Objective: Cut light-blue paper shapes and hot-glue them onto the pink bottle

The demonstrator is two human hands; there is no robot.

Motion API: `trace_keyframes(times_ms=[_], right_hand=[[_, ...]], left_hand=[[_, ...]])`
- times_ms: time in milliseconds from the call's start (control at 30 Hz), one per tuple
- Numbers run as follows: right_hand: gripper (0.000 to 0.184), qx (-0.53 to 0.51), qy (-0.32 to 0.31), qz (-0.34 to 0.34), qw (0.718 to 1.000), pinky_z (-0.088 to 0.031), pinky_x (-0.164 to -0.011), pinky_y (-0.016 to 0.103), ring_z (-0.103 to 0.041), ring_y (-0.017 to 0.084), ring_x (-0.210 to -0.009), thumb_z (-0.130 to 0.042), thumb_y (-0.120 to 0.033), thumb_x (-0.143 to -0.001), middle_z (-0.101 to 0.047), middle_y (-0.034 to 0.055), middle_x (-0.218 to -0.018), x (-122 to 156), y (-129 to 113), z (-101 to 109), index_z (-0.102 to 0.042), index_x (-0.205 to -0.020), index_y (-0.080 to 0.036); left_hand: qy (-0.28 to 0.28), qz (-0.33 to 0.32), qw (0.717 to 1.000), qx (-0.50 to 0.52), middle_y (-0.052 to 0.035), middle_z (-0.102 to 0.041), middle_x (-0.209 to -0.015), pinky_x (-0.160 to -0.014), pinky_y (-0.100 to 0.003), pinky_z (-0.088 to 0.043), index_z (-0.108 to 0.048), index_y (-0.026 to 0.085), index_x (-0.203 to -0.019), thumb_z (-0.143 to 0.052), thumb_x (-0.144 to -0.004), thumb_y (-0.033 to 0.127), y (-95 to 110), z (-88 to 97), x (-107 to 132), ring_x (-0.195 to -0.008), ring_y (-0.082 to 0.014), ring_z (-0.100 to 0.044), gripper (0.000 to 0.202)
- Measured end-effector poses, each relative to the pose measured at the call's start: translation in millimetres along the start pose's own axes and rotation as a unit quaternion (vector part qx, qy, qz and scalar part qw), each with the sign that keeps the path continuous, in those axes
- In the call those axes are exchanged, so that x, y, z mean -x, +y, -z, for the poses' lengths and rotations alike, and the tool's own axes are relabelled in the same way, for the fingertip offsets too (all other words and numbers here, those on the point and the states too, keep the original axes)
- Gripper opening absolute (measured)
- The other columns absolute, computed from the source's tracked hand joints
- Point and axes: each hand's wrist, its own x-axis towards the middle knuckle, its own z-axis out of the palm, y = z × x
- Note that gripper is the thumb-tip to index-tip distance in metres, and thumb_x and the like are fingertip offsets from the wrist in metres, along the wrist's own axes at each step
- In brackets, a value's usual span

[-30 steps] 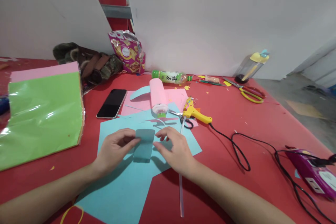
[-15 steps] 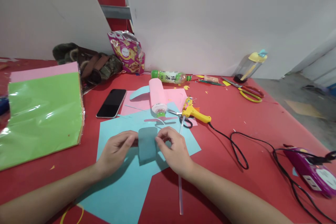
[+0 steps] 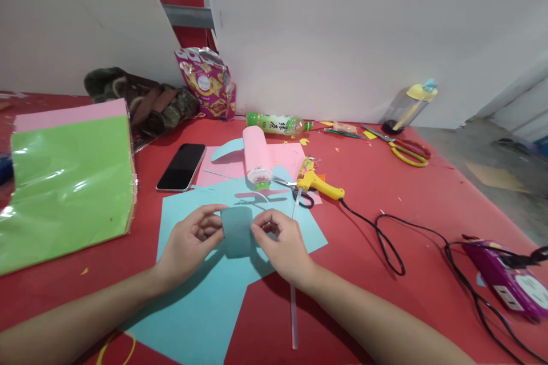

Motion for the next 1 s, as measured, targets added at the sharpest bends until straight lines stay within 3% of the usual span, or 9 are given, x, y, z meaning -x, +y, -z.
trace_keyframes(times_ms=[167, 400, 533, 667, 833, 1000], right_hand=[[0.009, 0.002, 0.004, -0.008, 1.000, -0.042, -0.058, 0.025, -0.050, 0.012, -0.062, -0.052, -0.023, -0.072, -0.053, 0.0001, -0.068, -1.1, 0.0, -0.3, -0.050, -0.065, -0.018], [0.009, 0.015, 0.013, -0.015, 1.000, -0.044, -0.060, 0.025, -0.051, 0.012, -0.063, -0.053, -0.023, -0.071, -0.054, 0.0002, -0.067, -1.2, -0.3, 0.4, -0.050, -0.065, -0.018], [0.009, 0.022, 0.021, -0.008, 1.000, -0.045, -0.062, 0.026, -0.053, 0.013, -0.065, -0.053, -0.023, -0.071, -0.055, 0.0009, -0.067, -1.2, 0.3, 1.4, -0.049, -0.064, -0.018], [0.009, 0.034, 0.025, 0.005, 0.999, -0.046, -0.062, 0.026, -0.054, 0.013, -0.065, -0.053, -0.022, -0.070, -0.055, 0.0016, -0.068, -1.2, -1.3, 1.0, -0.049, -0.063, -0.018], [0.009, 0.043, 0.014, 0.018, 0.999, -0.046, -0.062, 0.026, -0.054, 0.013, -0.065, -0.052, -0.020, -0.070, -0.055, 0.0017, -0.068, -0.6, -3.0, 0.0, -0.049, -0.062, -0.018], [0.007, 0.024, 0.011, 0.011, 1.000, -0.046, -0.061, 0.025, -0.053, 0.012, -0.064, -0.053, -0.023, -0.071, -0.054, 0.0009, -0.069, 1.0, -1.3, -0.5, -0.049, -0.069, -0.018]], left_hand=[[-0.014, 0.006, 1.000, -0.002, -0.0029, -0.067, -0.076, -0.066, -0.020, -0.050, -0.061, 0.013, -0.080, -0.056, -0.068, 0.019, 2.2, -1.1, -1.7, -0.067, -0.0120, -0.061, 0.014], [-0.030, -0.003, 0.998, -0.052, -0.0046, -0.067, -0.076, -0.063, -0.022, -0.050, -0.065, 0.012, -0.081, -0.053, -0.072, 0.024, 0.7, -0.3, -0.4, -0.067, -0.0144, -0.061, 0.019], [-0.050, -0.015, 0.997, -0.051, -0.0057, -0.067, -0.078, -0.066, -0.023, -0.050, -0.065, 0.011, -0.084, -0.050, -0.075, 0.025, -0.4, -0.2, 0.3, -0.070, -0.0151, -0.061, 0.022], [-0.071, -0.015, 0.997, -0.020, -0.0050, -0.064, -0.072, -0.061, -0.023, -0.049, -0.062, 0.011, -0.078, -0.050, -0.074, 0.025, 1.4, -1.0, 1.9, -0.066, -0.0148, -0.059, 0.020], [-0.048, -0.004, 0.997, -0.054, -0.0002, -0.059, -0.060, -0.052, -0.019, -0.044, -0.059, 0.013, -0.068, -0.054, -0.072, 0.027, 4.1, -2.2, 0.8, -0.056, -0.0106, -0.053, 0.016], [-0.031, 0.009, 0.997, -0.065, 0.0007, -0.058, -0.059, -0.054, -0.020, -0.044, -0.058, 0.014, -0.063, -0.054, -0.073, 0.031, 1.1, -1.7, -0.4, -0.055, -0.0105, -0.053, 0.020]])
